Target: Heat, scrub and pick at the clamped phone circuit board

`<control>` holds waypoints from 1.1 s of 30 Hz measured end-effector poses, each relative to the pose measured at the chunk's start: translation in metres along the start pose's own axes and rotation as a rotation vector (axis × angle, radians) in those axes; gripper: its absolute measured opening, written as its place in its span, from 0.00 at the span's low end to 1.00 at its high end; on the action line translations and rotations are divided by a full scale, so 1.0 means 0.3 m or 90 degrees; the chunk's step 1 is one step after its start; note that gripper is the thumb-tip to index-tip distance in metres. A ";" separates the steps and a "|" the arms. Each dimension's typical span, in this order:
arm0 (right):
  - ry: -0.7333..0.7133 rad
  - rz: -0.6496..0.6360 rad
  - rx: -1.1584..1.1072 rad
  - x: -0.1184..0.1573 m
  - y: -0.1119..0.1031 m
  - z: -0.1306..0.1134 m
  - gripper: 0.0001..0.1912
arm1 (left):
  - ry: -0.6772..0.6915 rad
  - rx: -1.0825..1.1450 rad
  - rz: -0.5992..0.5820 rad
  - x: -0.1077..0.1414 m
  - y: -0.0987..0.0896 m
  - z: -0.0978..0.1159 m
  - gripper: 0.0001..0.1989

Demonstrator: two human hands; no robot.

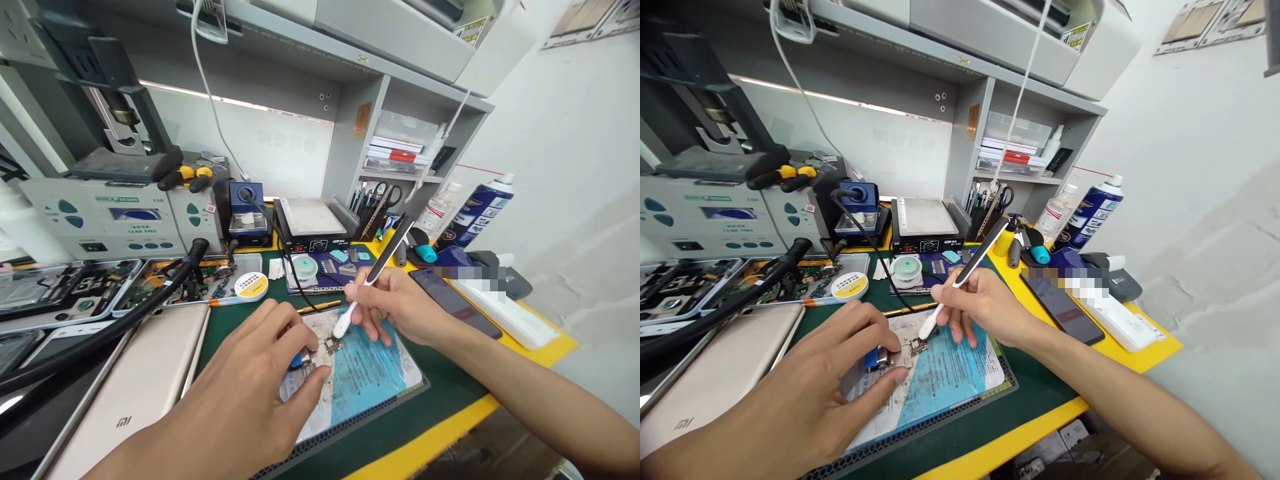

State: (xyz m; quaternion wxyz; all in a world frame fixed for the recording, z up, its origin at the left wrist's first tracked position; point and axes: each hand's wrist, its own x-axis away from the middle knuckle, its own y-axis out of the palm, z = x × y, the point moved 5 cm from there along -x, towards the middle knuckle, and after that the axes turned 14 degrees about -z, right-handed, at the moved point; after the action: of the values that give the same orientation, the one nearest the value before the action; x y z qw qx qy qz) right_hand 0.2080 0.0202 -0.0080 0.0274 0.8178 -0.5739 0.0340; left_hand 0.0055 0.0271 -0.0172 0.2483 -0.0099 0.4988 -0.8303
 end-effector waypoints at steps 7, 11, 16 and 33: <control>0.001 -0.005 0.002 0.001 0.008 -0.005 0.18 | -0.002 -0.003 -0.004 -0.001 0.001 0.002 0.03; 0.005 0.021 -0.005 0.003 0.002 -0.004 0.18 | -0.006 -0.007 -0.010 -0.003 -0.003 0.004 0.03; -0.007 -0.017 0.015 0.002 0.008 -0.003 0.16 | 0.001 -0.006 -0.004 -0.004 -0.004 0.006 0.03; 0.007 -0.011 0.011 0.000 0.008 -0.008 0.18 | 0.001 -0.009 -0.002 -0.001 -0.004 0.006 0.03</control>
State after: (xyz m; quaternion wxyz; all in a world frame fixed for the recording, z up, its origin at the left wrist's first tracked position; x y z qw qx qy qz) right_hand 0.2057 0.0196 -0.0056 0.0240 0.8228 -0.5662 0.0435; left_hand 0.0058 0.0263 -0.0153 0.2469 -0.0117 0.5045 -0.8273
